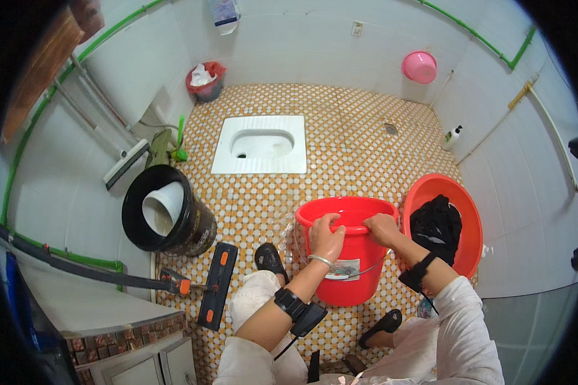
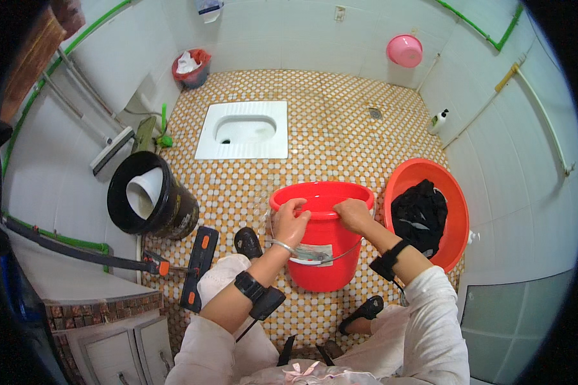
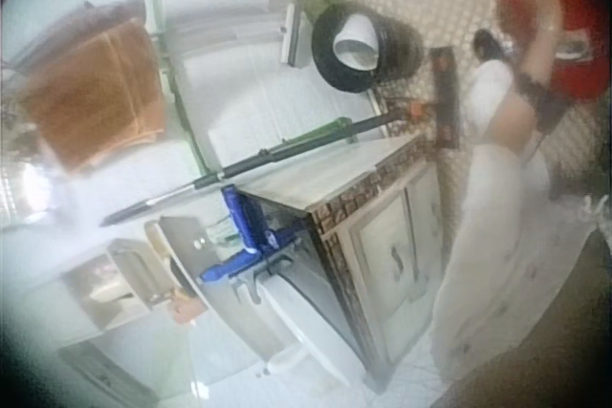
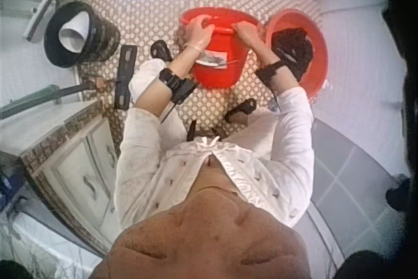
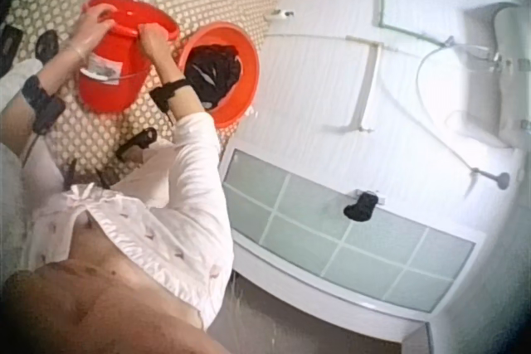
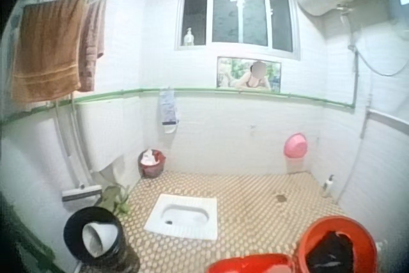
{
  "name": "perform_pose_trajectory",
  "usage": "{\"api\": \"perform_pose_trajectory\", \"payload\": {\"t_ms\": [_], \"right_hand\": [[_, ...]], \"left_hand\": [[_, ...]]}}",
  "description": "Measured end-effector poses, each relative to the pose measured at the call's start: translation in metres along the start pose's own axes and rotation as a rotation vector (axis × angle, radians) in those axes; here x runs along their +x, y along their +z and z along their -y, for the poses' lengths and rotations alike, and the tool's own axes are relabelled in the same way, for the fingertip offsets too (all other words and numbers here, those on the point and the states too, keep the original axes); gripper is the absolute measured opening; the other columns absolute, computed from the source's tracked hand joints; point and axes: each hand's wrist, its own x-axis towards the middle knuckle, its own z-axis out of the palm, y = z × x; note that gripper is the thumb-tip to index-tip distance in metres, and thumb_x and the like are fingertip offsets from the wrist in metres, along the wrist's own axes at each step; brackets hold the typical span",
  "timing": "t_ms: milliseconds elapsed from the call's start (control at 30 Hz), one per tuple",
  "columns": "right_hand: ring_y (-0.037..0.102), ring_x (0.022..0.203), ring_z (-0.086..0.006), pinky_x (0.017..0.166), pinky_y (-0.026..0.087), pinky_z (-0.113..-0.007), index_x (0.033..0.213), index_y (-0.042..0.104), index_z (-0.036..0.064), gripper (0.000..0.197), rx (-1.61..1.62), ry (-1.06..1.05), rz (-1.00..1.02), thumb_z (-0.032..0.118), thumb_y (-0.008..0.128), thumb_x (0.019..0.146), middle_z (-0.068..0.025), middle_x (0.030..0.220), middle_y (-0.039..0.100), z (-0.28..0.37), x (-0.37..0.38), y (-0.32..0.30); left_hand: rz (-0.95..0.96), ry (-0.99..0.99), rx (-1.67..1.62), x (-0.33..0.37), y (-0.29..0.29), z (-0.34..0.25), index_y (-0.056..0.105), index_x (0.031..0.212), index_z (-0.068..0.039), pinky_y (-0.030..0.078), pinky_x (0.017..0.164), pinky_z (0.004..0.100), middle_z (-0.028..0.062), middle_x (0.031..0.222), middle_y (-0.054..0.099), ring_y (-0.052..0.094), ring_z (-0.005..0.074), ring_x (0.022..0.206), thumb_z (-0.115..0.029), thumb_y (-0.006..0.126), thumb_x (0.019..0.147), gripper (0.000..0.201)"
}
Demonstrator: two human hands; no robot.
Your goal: The person washes dark clothing by hand in a red basin, scrubbing and rinsing the items. They then pour out the soapy water and refill the basin with fresh water from a tap to continue rinsing the clothes.
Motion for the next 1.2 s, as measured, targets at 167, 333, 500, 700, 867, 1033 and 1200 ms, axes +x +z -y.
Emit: {"api": "perform_pose_trajectory", "payload": {"t_ms": [167,333,500,700,867,1033,1200], "right_hand": [[0.062,0.075,-0.0307,0.062,0.049,-0.044,0.075,0.063,0.0109,0.009,0.015,0.017,0.028,0.013,0.057,0.069,-0.0122,0.074,0.063,0.009,0.074,0.005],[0.063,0.075,-0.0299,0.063,0.050,-0.043,0.076,0.065,0.0120,0.010,-0.013,0.061,0.023,0.015,0.057,0.070,-0.0111,0.076,0.064,0.013,0.114,0.013],[0.063,0.074,-0.0299,0.061,0.050,-0.043,0.076,0.065,0.0117,0.011,-0.004,-0.020,0.004,0.017,0.058,0.070,-0.0108,0.074,0.064,0.018,0.091,0.009],[0.062,0.073,-0.0317,0.060,0.049,-0.044,0.076,0.062,0.0100,0.009,-0.047,-0.073,0.151,0.012,0.057,0.068,-0.0124,0.071,0.062,0.006,0.026,-0.011],[0.061,0.073,-0.0316,0.059,0.048,-0.044,0.075,0.060,0.0093,0.008,0.064,-0.068,0.122,0.010,0.055,0.069,-0.0120,0.070,0.061,-0.008,0.022,-0.008],[0.062,0.077,-0.0319,0.062,0.049,-0.044,0.077,0.062,0.0109,0.011,0.005,-0.021,0.084,0.010,0.054,0.070,-0.0123,0.075,0.062,-0.011,0.085,0.003],[0.062,0.083,-0.0314,0.067,0.050,-0.042,0.086,0.065,0.0133,0.018,-0.008,-0.043,0.105,0.010,0.053,0.072,-0.0127,0.082,0.064,-0.005,0.145,0.013]], "left_hand": [[0.021,-0.020,-0.069,0.010,-0.009,0.003,0.060,0.101,-0.009,0.036,0.090,0.0380,0.0096,0.099,0.058,0.051,0.0263,0.099,-0.018,0.061,0.072,0.030],[0.011,-0.044,-0.063,0.015,-0.010,0.005,0.060,0.101,-0.009,0.036,0.091,0.0377,0.0099,0.101,0.058,0.051,0.0266,0.101,-0.018,0.061,0.073,0.030],[0.009,-0.084,-0.034,0.016,-0.008,0.003,0.061,0.101,-0.012,0.036,0.091,0.0378,0.0093,0.103,0.058,0.050,0.0269,0.101,-0.019,0.062,0.073,0.029],[0.029,-0.054,-0.018,0.018,-0.008,0.000,0.061,0.098,-0.012,0.037,0.090,0.0383,0.0088,0.099,0.057,0.051,0.0278,0.099,-0.019,0.063,0.073,0.026],[0.055,-0.053,-0.022,0.020,-0.005,0.001,0.061,0.098,-0.012,0.036,0.090,0.0384,0.0090,0.098,0.058,0.051,0.0269,0.098,-0.018,0.063,0.074,0.025],[0.048,-0.024,-0.028,0.025,-0.002,0.003,0.061,0.097,-0.010,0.038,0.089,0.0377,0.0100,0.097,0.058,0.053,0.0264,0.097,-0.017,0.062,0.073,0.025],[-0.015,-0.018,-0.014,0.032,-0.001,0.002,0.062,0.096,-0.006,0.041,0.085,0.0374,0.0121,0.093,0.060,0.055,0.0270,0.093,-0.015,0.063,0.072,0.025]]}}
